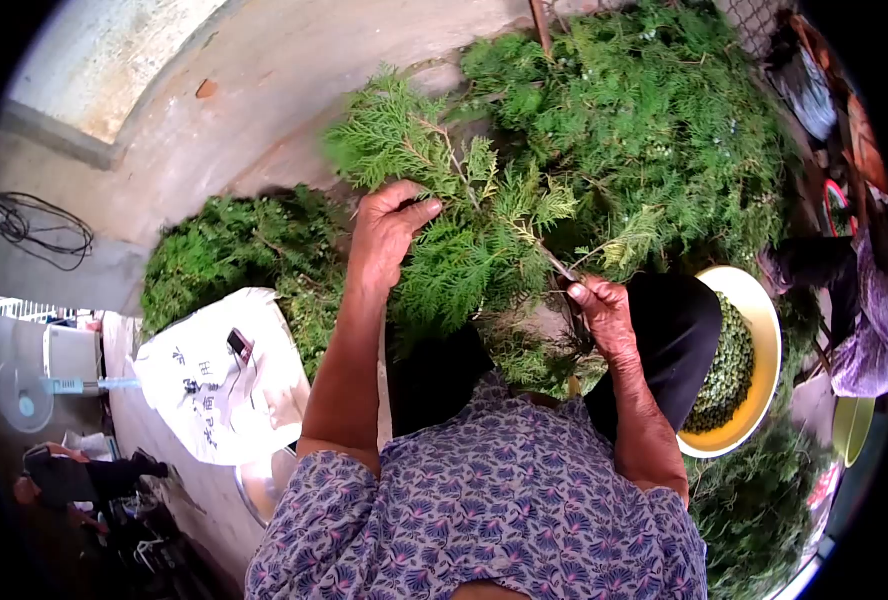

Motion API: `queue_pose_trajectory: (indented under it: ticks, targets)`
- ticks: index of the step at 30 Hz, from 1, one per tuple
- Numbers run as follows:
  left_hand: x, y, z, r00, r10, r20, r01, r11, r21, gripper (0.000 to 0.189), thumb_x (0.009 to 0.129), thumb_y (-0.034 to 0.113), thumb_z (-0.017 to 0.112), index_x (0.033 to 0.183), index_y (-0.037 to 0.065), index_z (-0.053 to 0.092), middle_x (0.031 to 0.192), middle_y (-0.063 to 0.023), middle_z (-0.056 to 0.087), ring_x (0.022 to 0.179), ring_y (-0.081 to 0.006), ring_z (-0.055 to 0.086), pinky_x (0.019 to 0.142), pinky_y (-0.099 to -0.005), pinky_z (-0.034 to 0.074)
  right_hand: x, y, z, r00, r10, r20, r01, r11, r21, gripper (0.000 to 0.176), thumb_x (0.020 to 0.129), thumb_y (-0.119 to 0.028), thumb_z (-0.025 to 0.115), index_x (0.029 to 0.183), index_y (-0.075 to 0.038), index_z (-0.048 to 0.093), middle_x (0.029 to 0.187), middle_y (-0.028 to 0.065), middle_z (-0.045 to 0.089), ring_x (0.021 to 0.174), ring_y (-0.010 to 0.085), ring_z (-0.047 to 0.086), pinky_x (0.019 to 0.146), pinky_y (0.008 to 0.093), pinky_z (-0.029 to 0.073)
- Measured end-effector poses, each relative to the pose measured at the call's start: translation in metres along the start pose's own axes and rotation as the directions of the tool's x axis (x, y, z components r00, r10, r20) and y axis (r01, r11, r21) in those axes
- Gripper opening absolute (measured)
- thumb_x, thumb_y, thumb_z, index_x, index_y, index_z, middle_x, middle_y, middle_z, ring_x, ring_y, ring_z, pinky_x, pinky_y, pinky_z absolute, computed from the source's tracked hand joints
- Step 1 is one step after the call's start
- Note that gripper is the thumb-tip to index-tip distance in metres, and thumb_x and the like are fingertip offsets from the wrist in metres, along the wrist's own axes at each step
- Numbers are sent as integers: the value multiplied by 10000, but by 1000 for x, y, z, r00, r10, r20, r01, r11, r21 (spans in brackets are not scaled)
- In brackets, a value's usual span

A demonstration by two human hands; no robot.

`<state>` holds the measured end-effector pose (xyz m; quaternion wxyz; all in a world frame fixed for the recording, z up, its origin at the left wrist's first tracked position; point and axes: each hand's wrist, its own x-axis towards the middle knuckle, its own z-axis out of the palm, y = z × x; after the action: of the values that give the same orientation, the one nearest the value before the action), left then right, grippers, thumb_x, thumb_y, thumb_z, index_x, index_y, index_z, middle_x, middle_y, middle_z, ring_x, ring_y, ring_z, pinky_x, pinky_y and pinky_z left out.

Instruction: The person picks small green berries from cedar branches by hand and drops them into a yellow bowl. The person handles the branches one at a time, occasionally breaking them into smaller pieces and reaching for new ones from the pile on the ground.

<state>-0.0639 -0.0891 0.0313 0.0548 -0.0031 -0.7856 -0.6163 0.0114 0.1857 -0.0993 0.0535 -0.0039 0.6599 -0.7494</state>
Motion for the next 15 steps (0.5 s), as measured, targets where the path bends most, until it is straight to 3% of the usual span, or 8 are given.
queue_pose_trajectory:
  ticks: [1,3,4,5,9,11,13,15]
  targets:
    - [-3,3,-1,964,-259,63,266,947,-179,124,765,74,657,863,13,611,690,-41,567,528,-66,454,450,-201,344,0,2,2,1000,6,6,-6,1000,3,241,838,-185,600,921,41,612,575,43,572,433,81,481,376,197,347]
    - [-4,-10,-17,962,-216,165,271,804,-529,102,794,94,626,866,27,601,695,-42,568,461,-51,404,367,-176,265,0,-3,3,999,35,-2,-35,999,20,239,841,-185,596,910,43,612,576,42,570,433,81,483,379,198,352]
    - [-4,-11,-19,970,-169,175,242,750,-615,94,815,97,594,870,22,582,735,-62,585,433,-56,364,342,-176,203,-1,-8,4,999,33,8,-32,999,-25,234,848,-177,587,913,46,609,575,42,567,438,82,482,383,200,355]
    - [-5,-11,-19,976,-132,172,213,720,-660,115,823,92,569,907,14,571,764,-79,591,432,-64,364,347,-181,208,0,-10,4,999,18,38,-17,999,-32,215,853,-169,579,915,33,617,575,29,564,447,71,480,395,197,354]
    - [-9,-5,-16,969,-227,95,230,694,-682,160,795,66,548,945,13,559,778,-79,595,436,-72,367,362,-191,224,-1,-22,15,999,13,37,-10,997,-74,182,850,-172,585,880,0,639,590,-14,558,479,38,471,444,182,353]
    - [-11,-8,-15,959,-275,66,251,722,-644,174,766,33,558,940,25,565,740,-54,588,438,-65,363,367,-190,220,-2,-32,22,997,79,4,-78,994,-81,222,835,-137,606,679,5,536,593,-51,403,562,48,340,520,227,314]
    - [-13,-9,-12,978,-182,98,204,780,-591,166,757,35,610,921,34,586,682,-14,562,452,-57,381,379,-191,247,-1,-24,17,997,68,22,-65,993,-103,259,838,-137,600,651,5,492,587,-38,392,560,56,343,522,234,320]
    - [-16,-2,-2,990,-141,-20,123,918,-377,164,762,15,626,921,37,595,676,34,536,461,-29,357,400,-176,235,0,-23,15,998,16,64,-9,994,-106,262,842,-144,597,652,7,497,589,-30,397,558,61,351,523,233,324]
